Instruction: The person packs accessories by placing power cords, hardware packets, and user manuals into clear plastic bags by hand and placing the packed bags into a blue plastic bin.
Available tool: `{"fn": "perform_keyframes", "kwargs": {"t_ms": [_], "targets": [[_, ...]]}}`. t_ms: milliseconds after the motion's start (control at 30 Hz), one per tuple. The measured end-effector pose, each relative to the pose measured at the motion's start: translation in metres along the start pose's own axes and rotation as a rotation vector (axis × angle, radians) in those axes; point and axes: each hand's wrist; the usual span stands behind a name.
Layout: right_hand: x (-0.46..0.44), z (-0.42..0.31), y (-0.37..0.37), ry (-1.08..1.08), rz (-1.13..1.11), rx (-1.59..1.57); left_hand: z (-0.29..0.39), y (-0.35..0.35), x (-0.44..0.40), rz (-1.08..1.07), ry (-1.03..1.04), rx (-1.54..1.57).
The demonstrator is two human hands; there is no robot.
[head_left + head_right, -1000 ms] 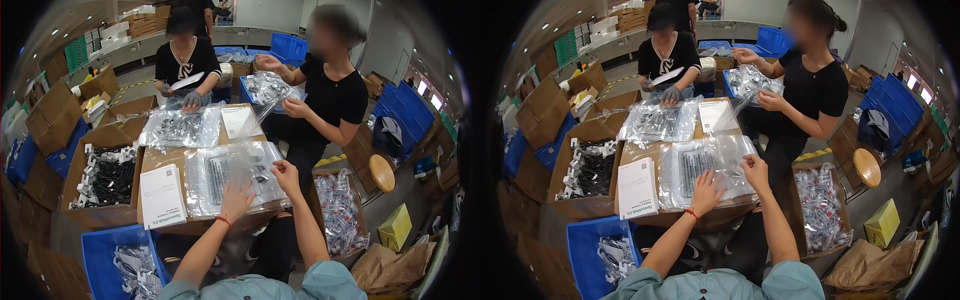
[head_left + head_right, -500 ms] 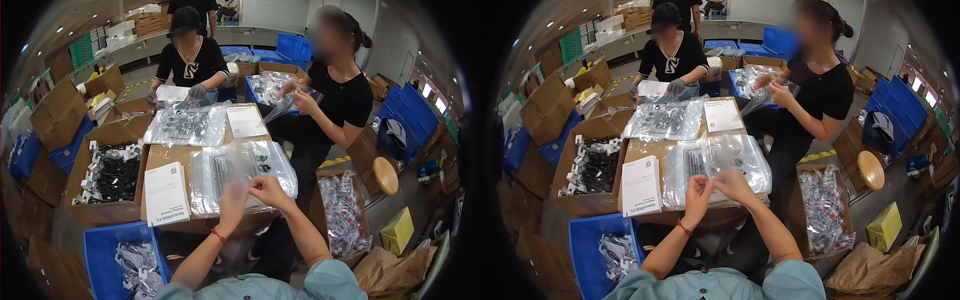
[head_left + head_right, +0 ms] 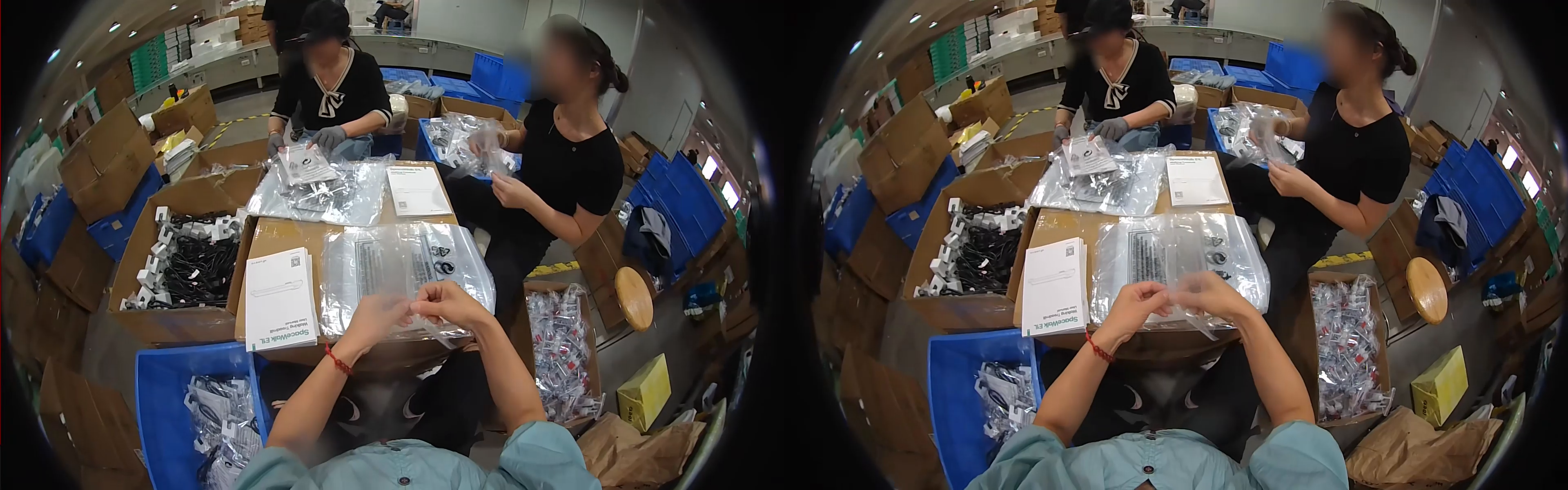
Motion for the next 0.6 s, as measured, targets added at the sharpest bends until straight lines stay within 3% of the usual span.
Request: {"fn": "perform_keyframes", "kwargs": {"t_ms": [100,400,467,500,567,600], "targets": [[-0.003,0.004,0.005,-0.005,0.072,-0.141,0.001,0.002,-0.001,0.022,0.046,-0.031],[-0.002,0.012,0.021,-0.128,0.208,-0.056,-0.009,0.016,0.012,0.146,0.186,-0.368],[0.0,0.013,0.027,-0.35,0.488,0.403,-0.011,0.018,0.01,0.198,0.188,-0.433],[0.002,0.013,0.03,-0.461,0.619,0.635,-0.017,0.017,0.007,0.265,0.329,-0.565],[0.011,0.011,0.032,-0.451,0.678,0.635,-0.025,0.011,0.001,0.396,0.604,-0.833],[0.016,0.008,0.03,-0.448,0.75,0.638,-0.02,0.0,-0.002,0.442,0.642,-0.797]]}}
Point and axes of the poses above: each hand's wrist, its own x-axis away from the middle knuckle, its own y-axis out of the palm, z = x × y, and after that the axes turned 7 degrees about y, right-handed
